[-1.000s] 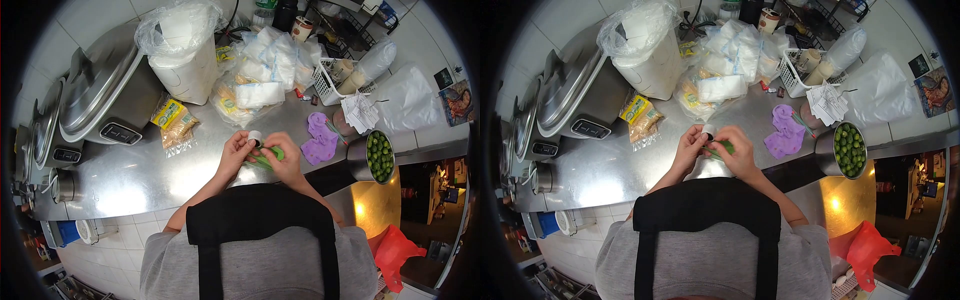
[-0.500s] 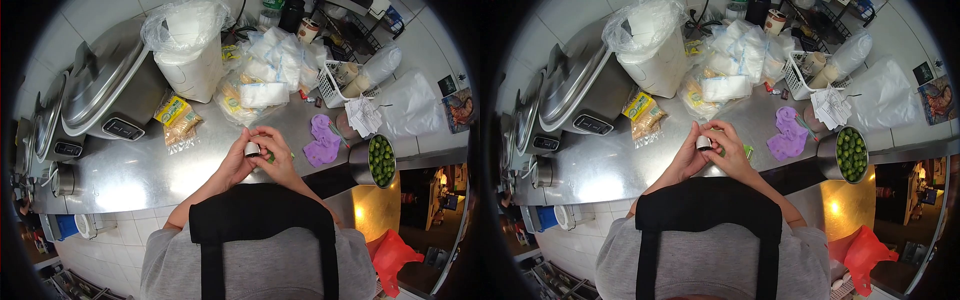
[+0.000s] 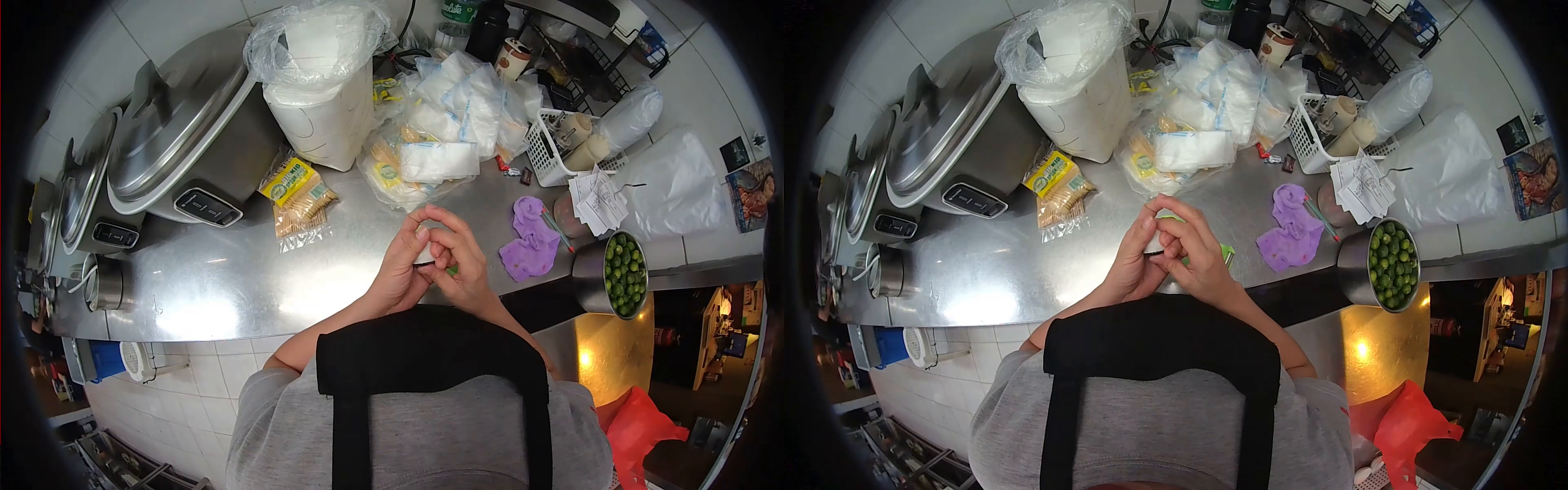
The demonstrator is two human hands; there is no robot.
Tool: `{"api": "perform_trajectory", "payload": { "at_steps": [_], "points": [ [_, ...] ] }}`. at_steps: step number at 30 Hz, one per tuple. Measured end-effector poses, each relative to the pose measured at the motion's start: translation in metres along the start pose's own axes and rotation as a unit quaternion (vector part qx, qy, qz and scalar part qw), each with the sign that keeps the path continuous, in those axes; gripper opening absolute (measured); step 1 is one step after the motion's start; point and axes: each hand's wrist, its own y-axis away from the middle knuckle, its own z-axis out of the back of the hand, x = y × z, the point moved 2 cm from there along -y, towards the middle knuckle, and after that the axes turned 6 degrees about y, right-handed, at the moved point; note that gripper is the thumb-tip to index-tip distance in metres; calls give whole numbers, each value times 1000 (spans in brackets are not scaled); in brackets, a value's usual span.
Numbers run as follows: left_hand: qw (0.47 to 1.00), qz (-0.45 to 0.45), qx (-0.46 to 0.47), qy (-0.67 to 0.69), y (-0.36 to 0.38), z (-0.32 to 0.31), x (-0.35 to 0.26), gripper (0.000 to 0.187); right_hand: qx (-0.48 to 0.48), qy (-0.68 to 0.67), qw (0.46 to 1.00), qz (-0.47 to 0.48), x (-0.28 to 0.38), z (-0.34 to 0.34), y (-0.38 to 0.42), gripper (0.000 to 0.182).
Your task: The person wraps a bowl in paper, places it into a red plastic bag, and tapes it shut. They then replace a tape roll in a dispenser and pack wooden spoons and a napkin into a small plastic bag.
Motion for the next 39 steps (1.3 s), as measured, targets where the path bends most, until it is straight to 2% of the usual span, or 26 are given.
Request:
{"api": "perform_trajectory", "payload": {
  "at_steps": [5, 9, 16, 18, 19, 21, 23, 25, 27, 29, 33, 35, 37, 39],
  "points": [
    [999, -40, -8, 0, -5, 8, 5, 31, -53, 34, 997, 39, -5, -8, -3, 41],
    [998, -63, -20, -4, -7, 9, 7, 22, -54, 25, 998, 28, -15, -12, -1, 42],
    [997, -77, -22, -15, -9, 12, 6, 25, -43, 22, 999, 10, -18, -11, 0, 43],
    [998, -50, 0, -44, -9, 14, 3, 34, -28, 33, 999, 8, -11, -4, -2, 44],
    [998, -51, 2, -47, -9, 12, 2, 34, 5, -13, 1000, -26, -9, -2, -4, 44],
    [992, -71, 24, -97, -4, 5, 0, 54, 37, -61, 996, -61, -4, 3, -8, 44],
    [990, -64, 26, -122, -1, 3, -3, 58, 27, 73, 993, 91, 5, 8, -13, 45],
    [987, -59, 29, -148, 1, 0, -6, 63, 19, 51, 996, 67, 11, 6, -10, 45],
    [984, -51, 73, -156, 4, -5, -8, 58, 11, 30, 999, 42, 11, 5, -9, 45],
    [984, -51, 72, -155, 6, -3, -7, 57, 1, 113, 984, 138, 12, 8, -9, 43],
    [989, -25, 74, -127, 9, -2, -2, 52, 58, 131, 980, 139, 10, 11, -7, 41],
    [987, -12, 68, -142, 9, 3, 0, 50, 117, 124, 977, 131, 10, 10, -5, 43],
    [986, 1, 60, -159, 8, 8, 3, 48, 119, 121, 979, 117, 7, 9, -4, 44],
    [990, 61, 1, -130, 1, 13, 6, 54, 117, 119, 980, 105, 1, 9, -4, 45]
  ]
}}
